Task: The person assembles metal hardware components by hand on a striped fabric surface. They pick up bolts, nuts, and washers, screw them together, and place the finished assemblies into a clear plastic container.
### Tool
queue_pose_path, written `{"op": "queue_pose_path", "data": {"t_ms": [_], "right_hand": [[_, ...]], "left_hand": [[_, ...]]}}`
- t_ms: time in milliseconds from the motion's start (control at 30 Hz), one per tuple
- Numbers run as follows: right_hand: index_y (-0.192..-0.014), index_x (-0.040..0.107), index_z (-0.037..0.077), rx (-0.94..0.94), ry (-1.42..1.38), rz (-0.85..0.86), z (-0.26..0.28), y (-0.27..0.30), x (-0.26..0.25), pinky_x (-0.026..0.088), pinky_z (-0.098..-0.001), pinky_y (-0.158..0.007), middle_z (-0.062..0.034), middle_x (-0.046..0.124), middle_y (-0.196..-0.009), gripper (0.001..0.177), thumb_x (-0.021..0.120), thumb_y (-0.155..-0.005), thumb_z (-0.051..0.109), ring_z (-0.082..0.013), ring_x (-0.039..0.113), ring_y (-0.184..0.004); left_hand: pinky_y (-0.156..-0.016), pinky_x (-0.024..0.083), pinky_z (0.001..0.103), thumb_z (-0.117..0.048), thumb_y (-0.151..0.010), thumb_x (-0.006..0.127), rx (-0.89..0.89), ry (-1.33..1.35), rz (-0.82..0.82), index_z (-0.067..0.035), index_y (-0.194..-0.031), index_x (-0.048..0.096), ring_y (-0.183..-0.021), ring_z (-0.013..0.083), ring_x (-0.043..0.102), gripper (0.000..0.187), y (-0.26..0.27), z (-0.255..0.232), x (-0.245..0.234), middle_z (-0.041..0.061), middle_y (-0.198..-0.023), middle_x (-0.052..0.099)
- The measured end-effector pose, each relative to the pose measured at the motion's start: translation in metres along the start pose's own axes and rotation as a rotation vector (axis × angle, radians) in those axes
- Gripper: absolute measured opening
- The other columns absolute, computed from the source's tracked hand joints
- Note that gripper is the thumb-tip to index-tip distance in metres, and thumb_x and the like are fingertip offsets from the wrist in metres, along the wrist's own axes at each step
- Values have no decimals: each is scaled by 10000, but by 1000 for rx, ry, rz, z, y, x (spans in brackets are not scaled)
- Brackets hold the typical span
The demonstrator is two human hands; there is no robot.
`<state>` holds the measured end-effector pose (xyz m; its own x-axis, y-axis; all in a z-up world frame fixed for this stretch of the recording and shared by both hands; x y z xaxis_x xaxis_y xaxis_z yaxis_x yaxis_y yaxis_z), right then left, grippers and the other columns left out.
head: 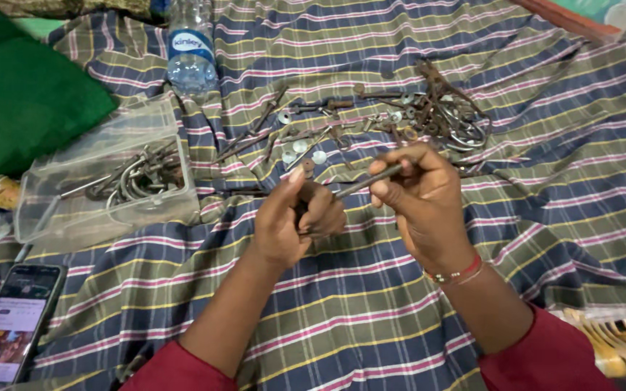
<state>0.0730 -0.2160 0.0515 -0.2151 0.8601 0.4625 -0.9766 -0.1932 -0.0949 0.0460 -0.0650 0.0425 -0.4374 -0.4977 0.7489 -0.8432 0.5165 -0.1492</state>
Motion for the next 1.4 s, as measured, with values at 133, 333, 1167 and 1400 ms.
{"op": "queue_pose_path", "data": {"t_ms": [133, 333, 1167, 1400], "right_hand": [[-1085, 502, 49, 49, -65, -118, -11, 1, -5, 554, -284, -709, -162, 700, -1165, 316, 739, -935, -97, -163, 664, -927], [-1155, 575, 83, 177, -233, -64, -15, -2, 5, 501, -292, -683, -81, 654, -1093, 335, 714, -894, -73, -129, 582, -764], [-1151, 536, 132, 194, -345, -7, -18, 7, 13, 478, -305, -743, -67, 604, -1148, 320, 715, -960, -52, -132, 557, -796], [-1206, 555, 154, 204, -354, -11, -17, 5, 12, 473, -288, -725, -59, 591, -1124, 384, 726, -928, -49, -112, 560, -799]], "left_hand": [[-590, 244, 325, -570, -1105, 306, 2, 7, -18, -123, -607, 336, -544, 150, 249, 670, -1, -1, 0, -7, -563, 273], [-569, 232, 317, -580, -1098, 301, -8, -15, -34, -121, -606, 334, -549, 151, 259, 674, -2, 3, -6, -2, -568, 274], [-584, 240, 319, -560, -1116, 277, 20, -37, -11, -124, -613, 345, -556, 149, 266, 670, 1, 5, -3, -2, -567, 293], [-596, 240, 321, -552, -1117, 292, 18, -31, 0, -124, -621, 341, -570, 146, 264, 657, 0, 8, -4, -8, -584, 286]]}}
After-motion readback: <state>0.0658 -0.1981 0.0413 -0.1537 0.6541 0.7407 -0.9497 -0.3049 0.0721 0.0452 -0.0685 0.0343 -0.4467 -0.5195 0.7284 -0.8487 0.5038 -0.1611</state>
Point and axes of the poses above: each hand's wrist, its own y-axis away from the middle knuckle, its own x-axis out of the palm, z = x × y, the point moved 9 cm from there along -y, towards the middle knuckle
